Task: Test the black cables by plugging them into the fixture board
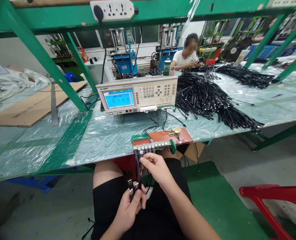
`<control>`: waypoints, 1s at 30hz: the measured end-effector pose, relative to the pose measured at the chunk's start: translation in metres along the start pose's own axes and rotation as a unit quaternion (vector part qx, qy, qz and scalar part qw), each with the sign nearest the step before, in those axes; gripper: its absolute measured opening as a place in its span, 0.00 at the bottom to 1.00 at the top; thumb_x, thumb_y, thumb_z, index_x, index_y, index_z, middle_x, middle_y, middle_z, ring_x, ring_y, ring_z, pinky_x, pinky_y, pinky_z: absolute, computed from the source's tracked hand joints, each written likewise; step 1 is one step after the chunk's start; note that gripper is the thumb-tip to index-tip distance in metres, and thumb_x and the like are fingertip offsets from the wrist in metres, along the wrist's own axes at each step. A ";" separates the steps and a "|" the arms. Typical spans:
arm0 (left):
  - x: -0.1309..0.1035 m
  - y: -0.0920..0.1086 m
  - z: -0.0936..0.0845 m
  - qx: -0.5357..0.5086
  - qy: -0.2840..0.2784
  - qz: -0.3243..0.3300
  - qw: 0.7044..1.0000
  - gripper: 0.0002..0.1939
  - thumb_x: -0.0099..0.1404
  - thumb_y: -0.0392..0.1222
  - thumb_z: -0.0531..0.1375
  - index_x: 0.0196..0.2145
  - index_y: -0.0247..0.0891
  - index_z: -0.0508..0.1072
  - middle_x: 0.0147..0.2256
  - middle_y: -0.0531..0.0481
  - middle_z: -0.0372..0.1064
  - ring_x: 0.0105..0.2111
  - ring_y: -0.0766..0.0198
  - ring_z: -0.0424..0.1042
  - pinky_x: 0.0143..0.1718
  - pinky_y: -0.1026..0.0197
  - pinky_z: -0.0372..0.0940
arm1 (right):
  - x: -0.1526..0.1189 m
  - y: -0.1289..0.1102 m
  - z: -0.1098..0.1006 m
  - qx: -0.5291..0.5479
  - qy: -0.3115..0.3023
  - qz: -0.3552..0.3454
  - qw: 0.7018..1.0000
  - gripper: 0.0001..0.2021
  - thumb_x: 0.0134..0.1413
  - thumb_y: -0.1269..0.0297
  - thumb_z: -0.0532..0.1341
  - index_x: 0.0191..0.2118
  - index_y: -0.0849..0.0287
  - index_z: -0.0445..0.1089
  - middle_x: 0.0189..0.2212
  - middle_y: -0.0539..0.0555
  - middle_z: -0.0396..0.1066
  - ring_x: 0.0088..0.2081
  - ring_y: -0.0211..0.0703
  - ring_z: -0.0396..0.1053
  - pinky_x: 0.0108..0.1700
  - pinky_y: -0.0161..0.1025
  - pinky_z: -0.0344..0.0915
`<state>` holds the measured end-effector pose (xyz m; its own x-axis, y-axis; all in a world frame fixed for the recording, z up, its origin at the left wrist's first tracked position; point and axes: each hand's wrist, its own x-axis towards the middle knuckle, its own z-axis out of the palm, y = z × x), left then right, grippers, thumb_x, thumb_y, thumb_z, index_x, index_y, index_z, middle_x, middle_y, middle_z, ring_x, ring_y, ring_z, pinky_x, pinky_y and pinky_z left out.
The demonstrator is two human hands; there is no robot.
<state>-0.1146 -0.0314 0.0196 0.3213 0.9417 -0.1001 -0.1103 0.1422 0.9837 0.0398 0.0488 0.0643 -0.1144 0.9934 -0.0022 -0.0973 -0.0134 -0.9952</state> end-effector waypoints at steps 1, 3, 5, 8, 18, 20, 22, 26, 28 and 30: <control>0.000 -0.001 0.001 -0.012 0.011 -0.001 1.000 0.23 0.72 0.60 0.53 0.41 0.34 0.70 0.26 0.49 0.69 0.18 0.72 0.58 0.19 0.67 0.53 | -0.001 0.000 0.003 0.043 0.016 0.003 0.999 0.21 0.55 0.44 0.66 0.29 0.59 0.67 0.21 0.49 0.66 0.18 0.32 0.52 0.21 0.32 0.48; 0.002 0.000 0.002 -0.038 0.054 0.004 0.998 0.24 0.71 0.61 0.54 0.42 0.35 0.70 0.33 0.42 0.75 0.21 0.67 0.67 0.20 0.65 0.61 | -0.003 0.000 0.006 0.108 0.047 0.006 0.993 0.20 0.56 0.45 0.66 0.32 0.59 0.65 0.21 0.47 0.65 0.16 0.29 0.46 0.19 0.31 0.42; 0.004 0.003 0.001 -0.056 0.114 0.015 0.992 0.23 0.69 0.61 0.56 0.42 0.35 0.71 0.38 0.39 0.76 0.30 0.61 0.74 0.28 0.60 0.71 | -0.007 -0.001 0.004 0.160 0.074 0.002 0.984 0.18 0.59 0.47 0.64 0.35 0.58 0.65 0.20 0.46 0.61 0.17 0.29 0.45 0.19 0.30 0.41; 0.006 0.005 -0.001 -0.066 0.166 0.032 0.983 0.20 0.70 0.58 0.57 0.40 0.36 0.71 0.33 0.46 0.74 0.33 0.62 0.76 0.39 0.59 0.73 | -0.009 0.004 -0.006 0.196 0.126 -0.016 0.972 0.18 0.60 0.46 0.64 0.37 0.59 0.67 0.18 0.42 0.51 0.19 0.31 0.44 0.20 0.30 0.43; 0.001 -0.008 -0.001 -0.070 0.072 0.013 0.995 0.21 0.72 0.59 0.54 0.51 0.39 0.64 0.25 0.56 0.67 0.12 0.78 0.55 0.14 0.72 0.49 | 0.008 0.069 -0.037 -0.052 0.211 -0.037 0.975 0.25 0.60 0.38 0.60 0.29 0.58 0.65 0.18 0.45 0.54 0.20 0.35 0.50 0.21 0.33 0.47; 0.001 -0.007 -0.001 -0.072 0.050 0.004 0.996 0.21 0.72 0.59 0.54 0.49 0.39 0.65 0.24 0.57 0.67 0.12 0.78 0.54 0.14 0.72 0.47 | 0.010 0.071 -0.036 -0.063 0.225 -0.044 0.971 0.25 0.61 0.38 0.59 0.28 0.58 0.64 0.18 0.46 0.55 0.20 0.35 0.51 0.21 0.33 0.49; 0.001 -0.007 -0.001 -0.073 0.032 -0.005 0.997 0.20 0.72 0.59 0.54 0.46 0.39 0.66 0.24 0.56 0.66 0.12 0.78 0.53 0.14 0.72 0.46 | 0.012 0.071 -0.035 -0.068 0.233 -0.049 0.969 0.25 0.60 0.38 0.60 0.28 0.57 0.62 0.18 0.46 0.56 0.20 0.35 0.52 0.22 0.32 0.50; 0.002 -0.009 0.000 -0.071 0.008 -0.006 0.997 0.19 0.72 0.58 0.54 0.44 0.38 0.66 0.24 0.56 0.65 0.14 0.78 0.53 0.15 0.72 0.45 | 0.013 0.072 -0.031 -0.049 0.244 -0.049 0.967 0.25 0.60 0.39 0.60 0.28 0.57 0.62 0.18 0.45 0.55 0.20 0.35 0.51 0.21 0.32 0.50; 0.001 -0.009 0.001 -0.070 0.002 -0.001 0.998 0.19 0.72 0.58 0.54 0.44 0.38 0.66 0.24 0.56 0.65 0.14 0.78 0.52 0.15 0.71 0.45 | 0.014 0.074 -0.027 -0.022 0.252 -0.045 0.966 0.24 0.61 0.39 0.60 0.29 0.57 0.61 0.18 0.44 0.54 0.19 0.35 0.50 0.21 0.32 0.49; 0.001 -0.009 0.001 -0.062 -0.004 0.000 0.998 0.19 0.73 0.58 0.54 0.44 0.38 0.65 0.24 0.56 0.65 0.14 0.78 0.52 0.16 0.71 0.45 | 0.016 0.076 -0.025 -0.003 0.262 -0.042 0.964 0.24 0.61 0.40 0.61 0.29 0.57 0.62 0.18 0.44 0.54 0.19 0.35 0.49 0.21 0.32 0.49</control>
<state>-0.1120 -0.0323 0.0112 0.3293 0.9392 -0.0973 -0.2266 0.1786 0.9575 0.0551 0.0662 -0.0133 0.4086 0.9122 0.0304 -0.0790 0.0686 -0.9945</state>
